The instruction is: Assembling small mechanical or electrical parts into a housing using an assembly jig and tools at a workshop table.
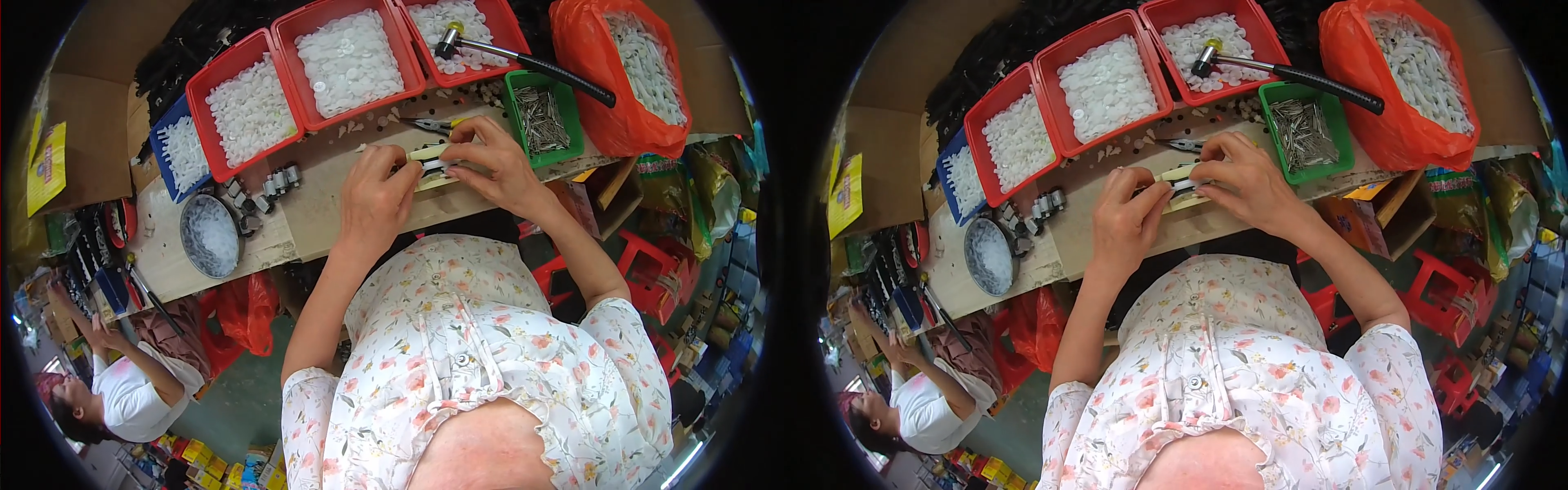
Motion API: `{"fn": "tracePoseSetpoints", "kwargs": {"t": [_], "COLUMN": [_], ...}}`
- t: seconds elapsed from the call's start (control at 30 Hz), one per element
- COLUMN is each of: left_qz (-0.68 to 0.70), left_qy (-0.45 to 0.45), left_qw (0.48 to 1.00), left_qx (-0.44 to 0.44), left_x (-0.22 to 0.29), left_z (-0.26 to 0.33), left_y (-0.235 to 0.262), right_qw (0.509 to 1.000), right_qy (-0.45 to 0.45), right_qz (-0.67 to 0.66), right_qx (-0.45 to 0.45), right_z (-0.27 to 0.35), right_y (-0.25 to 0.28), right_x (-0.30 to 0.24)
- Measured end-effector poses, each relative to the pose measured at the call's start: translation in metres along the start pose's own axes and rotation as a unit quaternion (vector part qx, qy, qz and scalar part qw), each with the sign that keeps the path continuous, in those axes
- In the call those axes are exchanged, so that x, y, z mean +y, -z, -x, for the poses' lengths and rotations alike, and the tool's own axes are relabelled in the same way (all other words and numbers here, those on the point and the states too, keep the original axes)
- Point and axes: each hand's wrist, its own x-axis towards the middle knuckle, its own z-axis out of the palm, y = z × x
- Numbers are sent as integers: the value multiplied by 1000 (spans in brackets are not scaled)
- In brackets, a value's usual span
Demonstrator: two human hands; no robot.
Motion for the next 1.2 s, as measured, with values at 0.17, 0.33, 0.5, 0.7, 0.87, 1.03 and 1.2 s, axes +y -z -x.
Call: {"fn": "tracePoseSetpoints", "kwargs": {"t": [0.17, 0.33, 0.5, 0.7, 0.87, 1.03, 1.2], "left_qz": [-26, -70, -58, -40, -24, -6, 19], "left_qy": [-32, -65, -56, -32, -20, -6, -5], "left_qw": [999, 995, 995, 997, 998, 999, 999], "left_qx": [14, 28, 51, 49, 51, 43, 37], "left_x": [1, 1, 2, 4, 4, 5, 5], "left_z": [6, 15, 13, 10, 8, 7, 5], "left_y": [-6, -11, -12, -10, -10, -7, -4], "right_qw": [999, 1000, 997, 934, 931, 898, 875], "right_qy": [-14, -13, 55, 114, 4, 69, 116], "right_qz": [-19, -2, 38, 309, 361, 435, 469], "right_qx": [32, 15, 26, 136, 54, -13, 17], "right_z": [2, 3, -39, -161, -251, -283, -292], "right_y": [-4, -2, 35, 74, 86, 72, 77], "right_x": [-1, -3, -10, 39, 81, 129, 173]}}
